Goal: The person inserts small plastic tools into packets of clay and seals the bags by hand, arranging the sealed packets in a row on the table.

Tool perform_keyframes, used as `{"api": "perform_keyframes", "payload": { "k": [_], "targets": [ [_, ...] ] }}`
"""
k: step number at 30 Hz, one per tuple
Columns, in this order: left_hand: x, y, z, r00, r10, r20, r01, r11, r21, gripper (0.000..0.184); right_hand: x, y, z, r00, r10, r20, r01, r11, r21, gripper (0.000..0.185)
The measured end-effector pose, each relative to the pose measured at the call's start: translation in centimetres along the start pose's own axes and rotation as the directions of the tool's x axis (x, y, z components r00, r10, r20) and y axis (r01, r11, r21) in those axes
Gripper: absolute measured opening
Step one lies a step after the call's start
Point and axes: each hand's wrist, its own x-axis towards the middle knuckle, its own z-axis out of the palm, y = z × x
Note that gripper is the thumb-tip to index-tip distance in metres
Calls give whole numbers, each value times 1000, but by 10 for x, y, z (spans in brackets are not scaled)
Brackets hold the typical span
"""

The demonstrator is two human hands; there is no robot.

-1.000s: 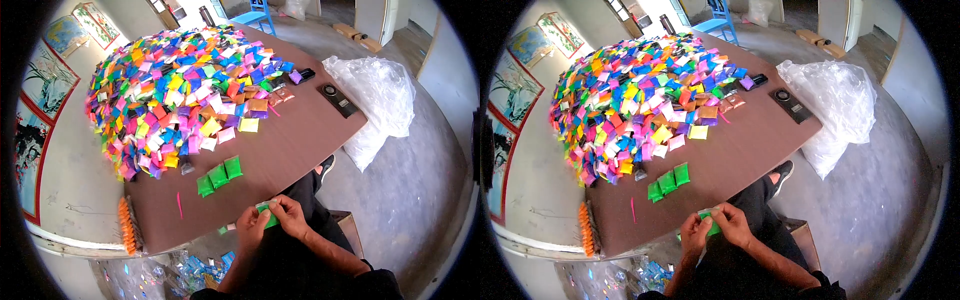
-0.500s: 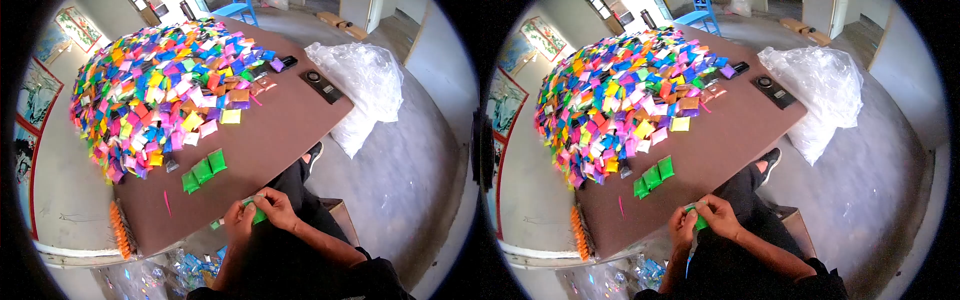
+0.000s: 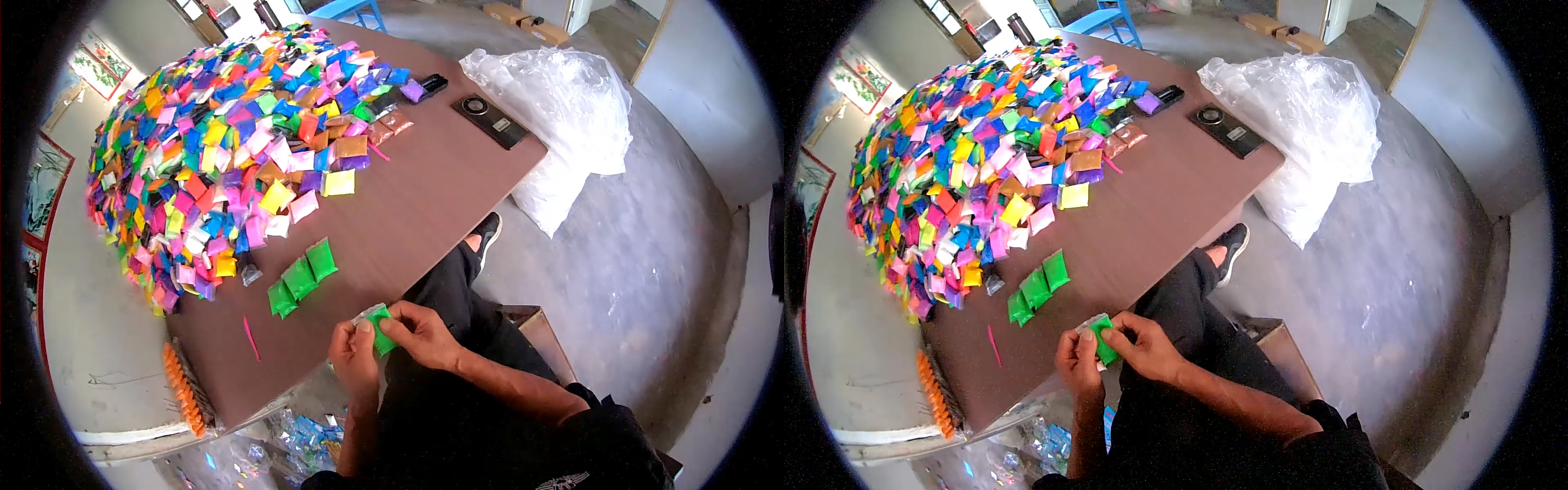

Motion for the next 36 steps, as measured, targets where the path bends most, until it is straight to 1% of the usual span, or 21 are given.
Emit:
{"api": "perform_keyframes", "payload": {
  "k": [1,2,3,4,6,7,8,9,10,12,14,15,19,21,24,25,27,30,33,35,36],
  "targets": [
    [-2,5,3,1000,-4,3,4,1000,1,19,0,-1,-1,999,-34,-18,33,999,-28,19],
    [-6,14,8,996,-86,31,87,995,-50,18,1,-1,-2,999,-31,-22,30,999,-26,19],
    [-9,19,12,984,-167,63,173,980,-99,17,0,-2,-2,999,-19,-46,21,999,43,18],
    [-10,19,14,983,-170,64,176,979,-98,17,1,-4,-3,998,-7,-68,15,994,111,18],
    [-11,18,17,968,-231,102,237,970,-52,17,0,-7,-5,998,14,-69,-4,990,141,18],
    [-11,14,16,967,-234,103,240,969,-51,17,0,-5,-5,998,18,-58,-7,985,174,18],
    [-10,6,13,976,-186,114,194,979,-64,20,0,-4,-5,999,20,-47,-10,978,206,18],
    [-8,2,11,983,-137,124,147,986,-78,23,1,-4,-5,999,21,-48,-11,979,206,18],
    [-8,1,10,983,-138,125,148,986,-78,23,2,-4,-4,999,39,-38,-30,977,209,18],
    [-7,1,6,991,-86,100,85,996,11,23,3,-1,-3,998,59,-30,-51,975,215,18],
    [-5,2,2,993,-68,92,66,998,25,23,3,5,-2,1000,-9,1,9,996,84,21],
    [-4,2,2,995,-48,84,45,998,37,23,3,5,-2,1000,-7,-1,7,996,86,21],
    [-8,11,11,995,-96,40,96,995,16,24,1,3,-3,1000,-12,-23,14,995,103,20],
    [-8,11,10,979,-170,114,170,985,11,25,0,-3,-5,1000,-2,-27,5,994,110,20],
    [-11,15,14,965,-220,144,228,973,-37,24,0,-6,-7,998,62,-2,-61,986,157,20],
    [-11,13,13,964,-223,146,231,972,-35,24,0,-3,-7,998,62,2,-61,984,167,20],
    [-9,9,10,976,-149,161,153,988,-14,22,1,-2,-7,998,62,3,-62,983,175,21],
    [-6,17,8,977,-133,166,140,990,-33,18,3,-1,-2,1000,-1,-14,4,974,228,22],
    [-4,23,7,962,-197,187,203,979,-15,16,3,4,-2,1000,-31,2,29,973,231,23],
    [-6,11,5,961,-206,182,213,977,-19,19,2,4,-7,997,65,45,-75,950,303,20],
    [-9,7,6,956,-220,193,229,973,-27,22,2,-3,-3,998,57,-5,-52,934,353,21]
  ]
}}
